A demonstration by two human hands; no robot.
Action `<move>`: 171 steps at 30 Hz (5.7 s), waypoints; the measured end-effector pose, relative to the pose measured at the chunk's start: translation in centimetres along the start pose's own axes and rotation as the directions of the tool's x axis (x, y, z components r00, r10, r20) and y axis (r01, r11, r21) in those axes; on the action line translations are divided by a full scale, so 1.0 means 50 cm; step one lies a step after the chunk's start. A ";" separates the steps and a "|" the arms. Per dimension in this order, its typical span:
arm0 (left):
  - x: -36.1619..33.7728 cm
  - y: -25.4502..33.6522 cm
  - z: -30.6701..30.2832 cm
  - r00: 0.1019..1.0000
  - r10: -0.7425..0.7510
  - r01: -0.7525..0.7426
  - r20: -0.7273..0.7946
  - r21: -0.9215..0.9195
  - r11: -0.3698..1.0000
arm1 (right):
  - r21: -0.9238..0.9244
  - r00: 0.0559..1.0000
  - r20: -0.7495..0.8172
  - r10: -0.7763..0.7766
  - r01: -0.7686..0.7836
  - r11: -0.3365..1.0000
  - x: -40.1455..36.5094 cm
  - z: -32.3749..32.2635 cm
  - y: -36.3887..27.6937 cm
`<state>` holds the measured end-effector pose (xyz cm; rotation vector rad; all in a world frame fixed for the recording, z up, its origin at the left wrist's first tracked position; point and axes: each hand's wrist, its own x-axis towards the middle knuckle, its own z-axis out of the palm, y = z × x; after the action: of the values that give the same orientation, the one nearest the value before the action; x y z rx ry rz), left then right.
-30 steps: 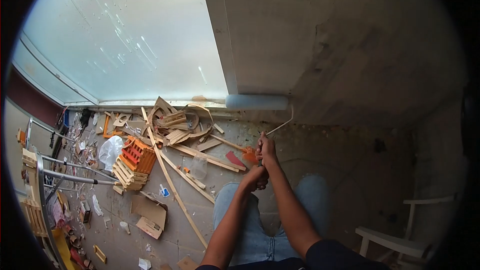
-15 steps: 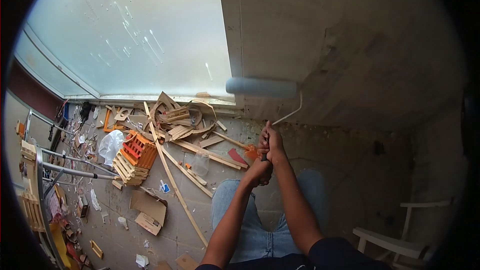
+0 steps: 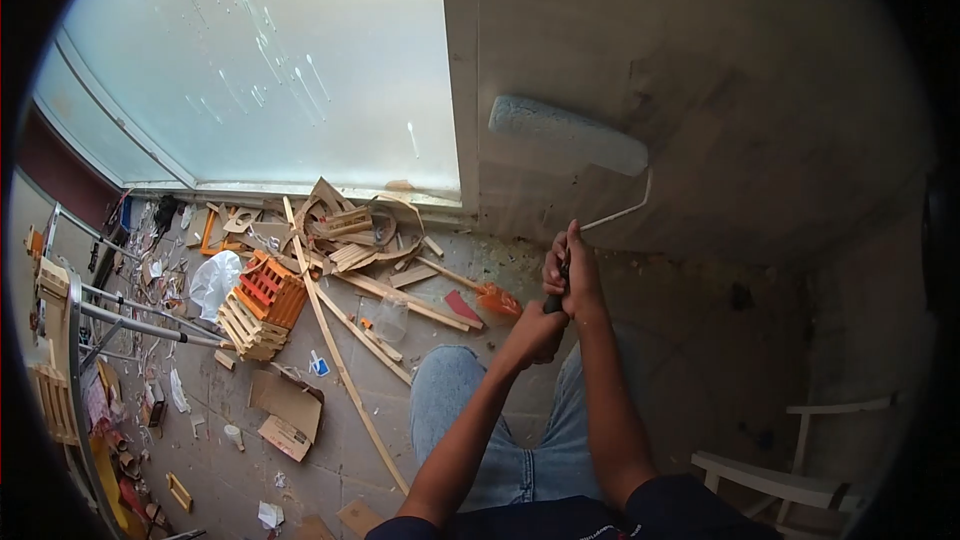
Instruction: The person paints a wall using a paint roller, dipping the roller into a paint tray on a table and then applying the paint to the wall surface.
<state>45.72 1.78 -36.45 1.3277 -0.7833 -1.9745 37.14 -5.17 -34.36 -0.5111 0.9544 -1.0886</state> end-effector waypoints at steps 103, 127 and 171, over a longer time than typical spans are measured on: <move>0.230 -0.287 -0.092 0.970 -0.240 0.242 0.031 -0.080 0.967 | -0.040 0.817 -0.403 0.413 -0.467 0.883 0.193 -0.219 0.295; 0.088 -0.094 -0.063 0.953 -0.203 0.201 -0.225 -0.035 0.979 | -0.072 0.941 -0.143 0.308 -0.320 0.945 0.129 -0.079 0.207; 0.108 -0.159 -0.097 0.983 -0.075 0.079 -0.170 0.022 0.997 | -0.016 0.889 -0.157 0.431 -0.438 0.899 0.153 -0.106 0.257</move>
<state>47.31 2.01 -47.08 1.5407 -0.6912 -1.8854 40.27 -6.37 -49.88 -0.2372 1.1652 -0.7023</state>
